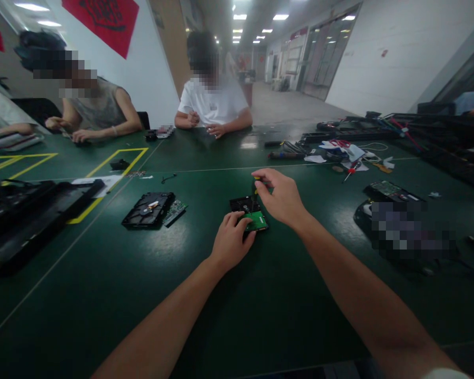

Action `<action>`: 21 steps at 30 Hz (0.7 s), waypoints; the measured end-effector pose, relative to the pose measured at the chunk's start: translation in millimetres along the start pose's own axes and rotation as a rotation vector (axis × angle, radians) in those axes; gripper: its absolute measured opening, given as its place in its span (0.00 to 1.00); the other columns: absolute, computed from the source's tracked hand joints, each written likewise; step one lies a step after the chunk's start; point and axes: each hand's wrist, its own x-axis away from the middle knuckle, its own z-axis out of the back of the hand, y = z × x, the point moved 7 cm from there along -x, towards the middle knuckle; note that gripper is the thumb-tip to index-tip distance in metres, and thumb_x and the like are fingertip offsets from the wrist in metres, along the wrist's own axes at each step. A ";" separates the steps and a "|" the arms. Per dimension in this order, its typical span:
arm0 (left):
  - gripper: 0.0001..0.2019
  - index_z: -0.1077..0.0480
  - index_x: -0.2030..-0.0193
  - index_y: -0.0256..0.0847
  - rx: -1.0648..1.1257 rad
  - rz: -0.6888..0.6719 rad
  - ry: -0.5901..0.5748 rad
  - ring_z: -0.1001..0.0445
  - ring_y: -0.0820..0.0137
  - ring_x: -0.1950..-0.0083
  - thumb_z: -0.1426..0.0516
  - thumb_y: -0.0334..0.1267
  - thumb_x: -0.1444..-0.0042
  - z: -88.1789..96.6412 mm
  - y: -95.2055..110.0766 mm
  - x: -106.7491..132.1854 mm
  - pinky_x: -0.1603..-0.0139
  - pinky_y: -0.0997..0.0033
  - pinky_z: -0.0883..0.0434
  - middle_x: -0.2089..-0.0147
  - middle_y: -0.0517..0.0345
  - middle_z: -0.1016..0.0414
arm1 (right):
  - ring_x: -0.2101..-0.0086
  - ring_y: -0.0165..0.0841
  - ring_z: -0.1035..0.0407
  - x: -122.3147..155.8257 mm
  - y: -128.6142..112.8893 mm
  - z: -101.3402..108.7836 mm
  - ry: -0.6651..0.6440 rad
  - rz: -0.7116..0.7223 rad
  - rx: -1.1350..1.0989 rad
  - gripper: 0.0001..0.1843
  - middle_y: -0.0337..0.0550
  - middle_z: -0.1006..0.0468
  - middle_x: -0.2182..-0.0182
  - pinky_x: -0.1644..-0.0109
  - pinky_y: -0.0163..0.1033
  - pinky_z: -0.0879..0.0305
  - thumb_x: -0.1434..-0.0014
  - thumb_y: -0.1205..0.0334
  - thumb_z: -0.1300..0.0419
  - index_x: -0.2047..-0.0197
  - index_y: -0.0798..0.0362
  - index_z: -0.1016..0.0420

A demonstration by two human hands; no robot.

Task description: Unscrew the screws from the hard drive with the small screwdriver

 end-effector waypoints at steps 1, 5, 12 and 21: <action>0.15 0.26 0.41 0.46 0.000 -0.001 0.000 0.33 0.50 0.32 0.38 0.40 0.34 -0.2 -0.2 0.1 0.32 0.41 0.28 0.35 0.45 0.29 | 0.55 0.40 0.21 0.0 -0.7 0.0 0.003 0.001 0.002 0.12 0.45 0.16 0.50 0.48 0.49 0.25 0.32 0.67 0.41 0.49 0.47 0.20; 0.15 0.26 0.41 0.46 0.002 0.000 0.004 0.33 0.50 0.32 0.38 0.40 0.34 0.0 -0.4 0.3 0.32 0.41 0.28 0.35 0.45 0.29 | 0.57 0.40 0.22 -1.2 -2.6 2.1 0.021 0.022 0.042 0.07 0.46 0.18 0.56 0.51 0.47 0.24 0.32 0.61 0.38 0.54 0.47 0.19; 0.15 0.26 0.42 0.46 0.004 0.000 0.009 0.33 0.50 0.32 0.37 0.39 0.34 1.6 1.0 0.2 0.32 0.41 0.28 0.36 0.46 0.29 | 0.60 0.38 0.22 -1.0 -1.1 4.4 0.036 -0.007 0.020 0.08 0.45 0.17 0.57 0.53 0.46 0.24 0.35 0.66 0.38 0.55 0.48 0.19; 0.15 0.26 0.41 0.43 -0.001 -0.006 -0.001 0.33 0.50 0.32 0.37 0.39 0.34 0.7 0.4 0.1 0.31 0.43 0.28 0.36 0.44 0.29 | 0.61 0.38 0.23 -2.8 -0.9 2.9 -0.020 0.005 0.034 0.05 0.45 0.18 0.61 0.55 0.44 0.26 0.35 0.58 0.33 0.57 0.49 0.20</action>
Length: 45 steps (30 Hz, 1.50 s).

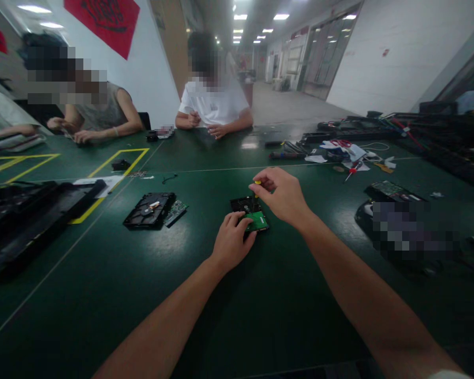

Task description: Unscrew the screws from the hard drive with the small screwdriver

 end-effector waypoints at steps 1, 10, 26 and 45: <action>0.15 0.26 0.42 0.43 -0.001 0.001 0.001 0.33 0.50 0.32 0.37 0.39 0.34 0.0 -0.2 0.0 0.31 0.43 0.29 0.36 0.44 0.29 | 0.61 0.38 0.23 0.0 -0.8 -0.7 -0.014 0.015 -0.004 0.05 0.45 0.17 0.59 0.54 0.45 0.25 0.34 0.60 0.34 0.55 0.49 0.19; 0.15 0.26 0.41 0.44 -0.010 0.013 0.010 0.33 0.50 0.32 0.37 0.40 0.34 0.2 -0.4 0.1 0.32 0.42 0.27 0.36 0.44 0.29 | 0.56 0.40 0.22 0.7 -5.5 1.0 0.018 0.027 -0.011 0.09 0.47 0.16 0.56 0.52 0.46 0.26 0.30 0.59 0.38 0.53 0.49 0.16; 0.16 0.26 0.41 0.45 0.003 0.011 0.007 0.33 0.50 0.31 0.38 0.40 0.34 -0.1 -0.7 0.2 0.31 0.41 0.28 0.35 0.44 0.29 | 0.58 0.40 0.23 1.1 1.6 1.9 0.047 0.022 0.030 0.07 0.48 0.19 0.56 0.53 0.47 0.25 0.31 0.63 0.39 0.53 0.50 0.19; 0.16 0.26 0.41 0.46 0.005 0.017 0.003 0.33 0.51 0.32 0.38 0.40 0.34 0.6 -0.2 0.1 0.31 0.41 0.28 0.35 0.46 0.29 | 0.58 0.39 0.21 1.9 1.5 -4.8 -0.010 -0.009 -0.064 0.08 0.46 0.16 0.56 0.50 0.46 0.25 0.32 0.63 0.39 0.52 0.49 0.21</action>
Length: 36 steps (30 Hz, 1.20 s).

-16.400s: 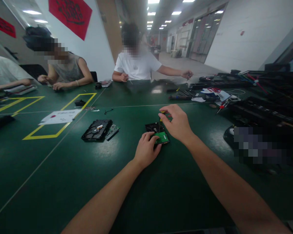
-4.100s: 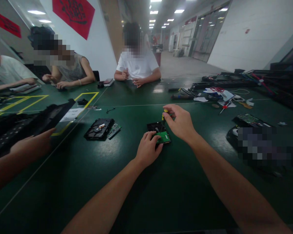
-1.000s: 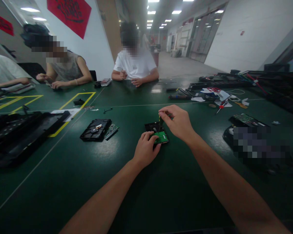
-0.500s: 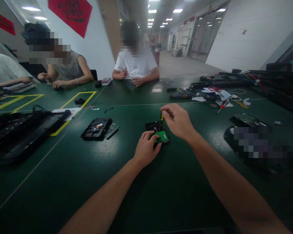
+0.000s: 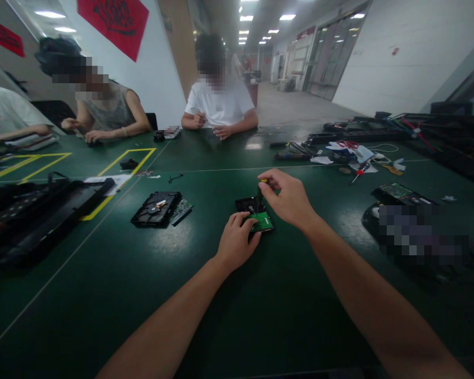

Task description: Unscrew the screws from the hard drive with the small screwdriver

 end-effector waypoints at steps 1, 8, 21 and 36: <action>0.16 0.26 0.41 0.45 0.000 -0.001 0.000 0.33 0.51 0.31 0.38 0.40 0.34 0.1 0.2 0.1 0.31 0.41 0.28 0.35 0.45 0.29 | 0.58 0.39 0.22 -0.2 -1.1 0.1 0.002 0.011 0.013 0.07 0.46 0.17 0.56 0.51 0.46 0.25 0.32 0.62 0.38 0.52 0.49 0.20; 0.15 0.26 0.41 0.46 0.012 -0.005 0.008 0.33 0.50 0.32 0.37 0.39 0.34 1.4 1.1 -0.3 0.32 0.40 0.28 0.35 0.45 0.29 | 0.57 0.41 0.22 -1.1 0.4 2.2 0.016 0.006 0.031 0.07 0.46 0.17 0.57 0.51 0.48 0.25 0.32 0.59 0.37 0.53 0.47 0.19; 0.15 0.26 0.41 0.44 0.001 -0.004 -0.007 0.33 0.51 0.32 0.38 0.39 0.33 0.4 1.1 -0.5 0.31 0.42 0.28 0.35 0.44 0.29 | 0.58 0.40 0.23 -1.2 1.0 4.3 0.067 0.018 0.058 0.06 0.47 0.19 0.57 0.52 0.48 0.24 0.33 0.59 0.36 0.55 0.48 0.19; 0.15 0.26 0.41 0.45 -0.001 0.000 0.001 0.33 0.50 0.32 0.38 0.40 0.34 0.6 0.5 -0.1 0.32 0.40 0.28 0.35 0.45 0.29 | 0.61 0.40 0.25 0.0 -0.1 4.0 0.061 -0.002 0.089 0.06 0.46 0.22 0.59 0.55 0.47 0.25 0.34 0.57 0.34 0.56 0.48 0.22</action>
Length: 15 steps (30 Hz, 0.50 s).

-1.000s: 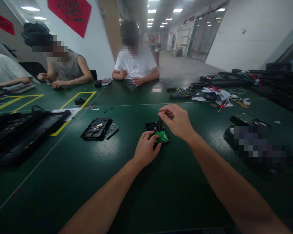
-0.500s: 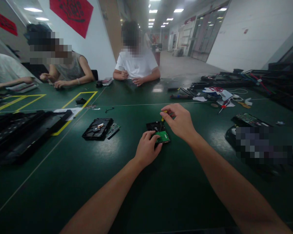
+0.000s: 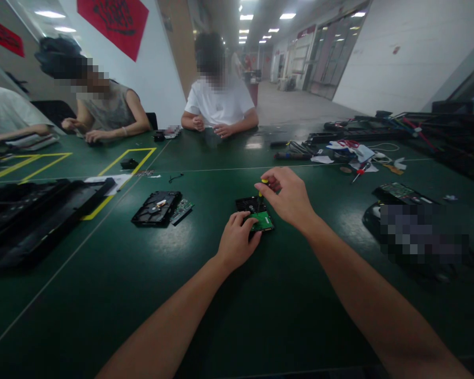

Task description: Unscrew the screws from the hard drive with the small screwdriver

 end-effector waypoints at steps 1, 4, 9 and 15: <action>0.15 0.26 0.41 0.45 0.002 -0.002 0.001 0.33 0.50 0.32 0.38 0.40 0.33 0.1 0.1 0.0 0.32 0.41 0.28 0.35 0.45 0.29 | 0.60 0.40 0.24 0.1 -0.5 -0.1 -0.008 0.006 0.002 0.05 0.46 0.21 0.58 0.54 0.47 0.25 0.34 0.59 0.35 0.55 0.48 0.22; 0.15 0.26 0.41 0.45 0.006 -0.003 -0.001 0.33 0.50 0.32 0.38 0.40 0.33 0.1 -0.1 -0.1 0.32 0.42 0.28 0.36 0.45 0.29 | 0.58 0.40 0.23 0.6 -2.8 -1.4 -0.033 0.029 -0.027 0.09 0.48 0.20 0.54 0.52 0.47 0.25 0.33 0.64 0.38 0.51 0.48 0.20; 0.15 0.26 0.41 0.46 0.005 -0.005 -0.001 0.33 0.50 0.32 0.37 0.40 0.34 -0.8 -0.9 -0.2 0.32 0.41 0.28 0.35 0.45 0.29 | 0.56 0.41 0.23 0.5 -3.2 -4.0 -0.052 0.026 -0.061 0.09 0.48 0.20 0.53 0.50 0.48 0.24 0.31 0.59 0.37 0.49 0.47 0.18; 0.15 0.26 0.41 0.45 0.003 -0.004 0.001 0.33 0.50 0.32 0.38 0.40 0.34 -0.6 0.1 -0.5 0.31 0.41 0.28 0.35 0.45 0.29 | 0.56 0.42 0.25 -0.8 -1.0 -3.3 -0.058 0.053 0.006 0.07 0.48 0.21 0.56 0.50 0.49 0.26 0.31 0.60 0.37 0.52 0.47 0.20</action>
